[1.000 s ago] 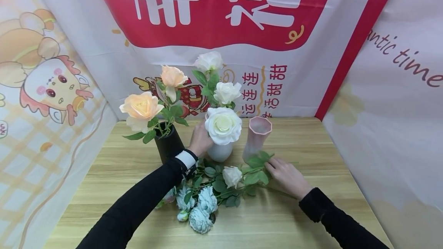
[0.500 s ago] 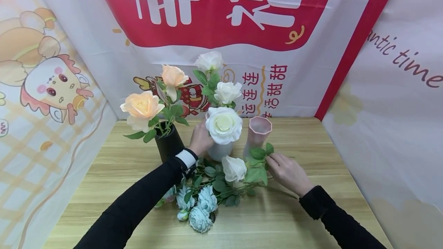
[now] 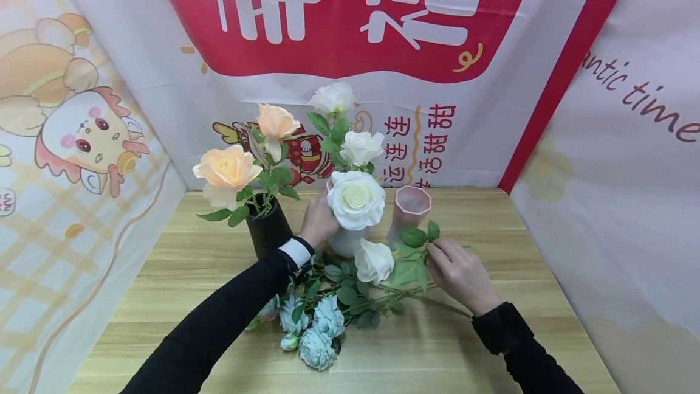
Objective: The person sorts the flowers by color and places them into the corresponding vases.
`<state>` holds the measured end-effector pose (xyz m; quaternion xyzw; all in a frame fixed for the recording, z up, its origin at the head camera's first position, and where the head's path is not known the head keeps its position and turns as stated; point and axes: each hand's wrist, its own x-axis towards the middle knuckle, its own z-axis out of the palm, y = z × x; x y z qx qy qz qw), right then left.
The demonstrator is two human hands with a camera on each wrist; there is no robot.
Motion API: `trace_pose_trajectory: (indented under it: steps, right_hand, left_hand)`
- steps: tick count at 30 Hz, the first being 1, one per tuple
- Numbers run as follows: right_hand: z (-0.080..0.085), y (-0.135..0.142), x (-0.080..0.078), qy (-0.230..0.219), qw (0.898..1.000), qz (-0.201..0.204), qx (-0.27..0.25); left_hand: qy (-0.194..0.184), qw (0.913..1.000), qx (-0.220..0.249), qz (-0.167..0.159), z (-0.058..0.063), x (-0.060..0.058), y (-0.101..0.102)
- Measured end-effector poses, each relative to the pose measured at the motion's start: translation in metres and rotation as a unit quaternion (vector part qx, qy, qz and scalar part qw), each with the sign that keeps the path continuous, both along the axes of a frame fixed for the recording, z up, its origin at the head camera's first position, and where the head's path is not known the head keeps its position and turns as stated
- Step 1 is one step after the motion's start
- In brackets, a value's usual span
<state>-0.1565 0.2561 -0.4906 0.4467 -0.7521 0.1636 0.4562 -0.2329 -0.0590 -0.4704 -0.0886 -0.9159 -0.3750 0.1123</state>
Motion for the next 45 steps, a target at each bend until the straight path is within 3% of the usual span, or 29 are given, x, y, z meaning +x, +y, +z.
trace_pose_trajectory:
  steps: [15,28,36,45]
  right_hand:
    - [0.039,-0.016,0.016,0.036,0.993,-0.016,-0.107]
    - [0.055,-0.031,0.023,0.033,0.989,-0.022,-0.145]
    - [0.066,-0.036,0.024,0.003,0.974,0.008,-0.225]
    - [0.085,-0.043,0.024,-0.013,0.955,-0.005,-0.296]
  left_hand:
    - [0.030,0.9994,0.012,-0.009,-0.006,-0.003,0.000]
    - [0.031,0.9994,0.013,-0.004,-0.004,-0.002,0.001]
    - [0.039,0.9991,0.011,-0.014,-0.005,-0.002,0.000]
    - [0.012,0.9999,0.004,0.001,-0.002,-0.002,0.002]
